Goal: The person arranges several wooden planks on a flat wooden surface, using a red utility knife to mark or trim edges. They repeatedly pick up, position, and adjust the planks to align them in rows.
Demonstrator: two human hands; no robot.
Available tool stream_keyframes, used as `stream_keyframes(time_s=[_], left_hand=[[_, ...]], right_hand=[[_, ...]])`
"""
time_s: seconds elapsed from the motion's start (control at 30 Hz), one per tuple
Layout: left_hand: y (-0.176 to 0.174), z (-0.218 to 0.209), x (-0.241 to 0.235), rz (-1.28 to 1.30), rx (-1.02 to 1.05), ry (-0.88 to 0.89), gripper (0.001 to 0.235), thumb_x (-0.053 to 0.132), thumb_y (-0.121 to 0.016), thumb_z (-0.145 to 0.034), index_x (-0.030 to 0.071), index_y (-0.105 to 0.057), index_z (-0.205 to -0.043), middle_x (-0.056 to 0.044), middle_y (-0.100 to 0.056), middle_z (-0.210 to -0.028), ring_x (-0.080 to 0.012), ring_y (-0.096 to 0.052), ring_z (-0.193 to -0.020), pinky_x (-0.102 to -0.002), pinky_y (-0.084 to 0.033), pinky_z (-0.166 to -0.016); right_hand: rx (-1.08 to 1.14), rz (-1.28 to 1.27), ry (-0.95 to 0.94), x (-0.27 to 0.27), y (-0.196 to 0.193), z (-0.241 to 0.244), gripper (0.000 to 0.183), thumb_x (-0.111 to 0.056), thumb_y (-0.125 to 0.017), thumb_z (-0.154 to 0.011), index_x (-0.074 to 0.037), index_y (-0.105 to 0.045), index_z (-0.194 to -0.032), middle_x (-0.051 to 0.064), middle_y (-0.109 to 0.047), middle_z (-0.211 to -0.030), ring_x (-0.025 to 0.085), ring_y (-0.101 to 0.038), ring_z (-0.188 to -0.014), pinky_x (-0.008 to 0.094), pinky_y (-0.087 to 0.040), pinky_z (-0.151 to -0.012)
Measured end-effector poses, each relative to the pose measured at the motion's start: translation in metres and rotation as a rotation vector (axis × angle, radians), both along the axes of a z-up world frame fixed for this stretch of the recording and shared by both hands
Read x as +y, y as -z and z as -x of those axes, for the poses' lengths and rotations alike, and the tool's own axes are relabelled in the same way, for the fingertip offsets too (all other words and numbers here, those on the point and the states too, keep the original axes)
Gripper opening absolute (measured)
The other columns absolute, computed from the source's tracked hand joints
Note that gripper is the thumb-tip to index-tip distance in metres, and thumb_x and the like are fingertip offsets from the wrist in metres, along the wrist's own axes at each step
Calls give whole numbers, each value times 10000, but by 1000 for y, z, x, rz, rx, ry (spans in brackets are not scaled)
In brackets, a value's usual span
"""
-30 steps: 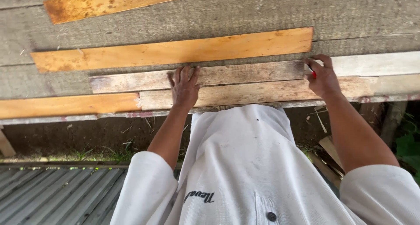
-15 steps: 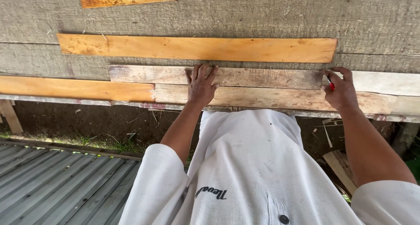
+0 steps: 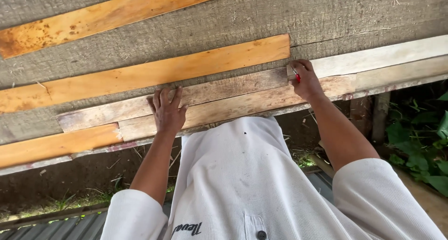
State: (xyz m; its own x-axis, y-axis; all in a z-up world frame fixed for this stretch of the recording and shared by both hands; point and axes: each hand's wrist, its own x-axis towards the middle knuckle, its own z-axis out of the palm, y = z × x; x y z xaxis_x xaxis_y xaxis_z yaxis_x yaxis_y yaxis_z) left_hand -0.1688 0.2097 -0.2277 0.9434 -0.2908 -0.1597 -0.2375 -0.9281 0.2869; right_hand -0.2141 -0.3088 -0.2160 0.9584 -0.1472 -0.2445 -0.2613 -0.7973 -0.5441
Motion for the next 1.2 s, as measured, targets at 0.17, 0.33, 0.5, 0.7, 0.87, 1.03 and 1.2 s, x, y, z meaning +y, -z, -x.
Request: stream_keyframes(time_s=[0.17,0.33,0.5,0.7,0.87,1.03,1.2], left_hand=[[-2,-2,-1,-26,21,-3,745,419,-766,-842,383,-482,-1529,-5,-333,-1425,-322,-226,-1448,-667,-229,-1144],[-5,-2,-3,-40,47,-11,728,449,-749,-856,400,-475,-1529,9,-331,-1411,-306,-213,-1448,-662,-231,-1141],[-9,-4,-4,-27,-4,-9,676,432,-778,-852,349,-549,-1482,-3,-357,-1370,-307,-256,-1421,-618,-243,-1131],[6,-7,1,26,-11,-1,679,434,-809,-804,353,-590,-1442,-18,-395,-1353,-337,-295,-1394,-640,-259,-1134],[-10,-8,1,7,50,2,736,496,-785,-812,358,-535,-1490,-8,-373,-1398,-326,-250,-1420,-627,-231,-1153],[-25,-6,0,62,65,48,759,466,-802,-806,313,-542,-1502,-39,-371,-1438,-352,-248,-1433,-641,-223,-1155],[-25,-6,1,42,-9,71,795,415,-824,-761,286,-559,-1500,-42,-367,-1407,-352,-266,-1401,-607,-237,-1149]], right_hand=[[-15,-19,2,-3,5,2,595,-32,-840,-805,-100,-635,-1360,105,-489,-1411,415,-590,-1258,444,-541,-1068],[-23,9,-18,-3,6,3,592,-60,-854,-799,-94,-635,-1348,92,-485,-1413,388,-594,-1266,439,-533,-1080],[22,39,-32,4,2,1,562,-40,-793,-868,-86,-587,-1389,104,-433,-1457,434,-589,-1254,494,-534,-1075],[41,66,-55,8,-8,4,564,-22,-765,-887,-42,-554,-1409,148,-402,-1458,479,-573,-1257,541,-538,-1054],[74,38,-34,17,-19,0,570,-63,-725,-932,-131,-537,-1466,106,-370,-1500,458,-583,-1248,531,-531,-1054],[14,77,-32,16,-5,9,579,-60,-759,-880,-124,-587,-1429,174,-379,-1495,535,-607,-1173,560,-558,-1024],[-137,110,-19,21,12,14,623,-85,-811,-814,-256,-658,-1393,146,-435,-1464,468,-663,-1123,512,-576,-999]])
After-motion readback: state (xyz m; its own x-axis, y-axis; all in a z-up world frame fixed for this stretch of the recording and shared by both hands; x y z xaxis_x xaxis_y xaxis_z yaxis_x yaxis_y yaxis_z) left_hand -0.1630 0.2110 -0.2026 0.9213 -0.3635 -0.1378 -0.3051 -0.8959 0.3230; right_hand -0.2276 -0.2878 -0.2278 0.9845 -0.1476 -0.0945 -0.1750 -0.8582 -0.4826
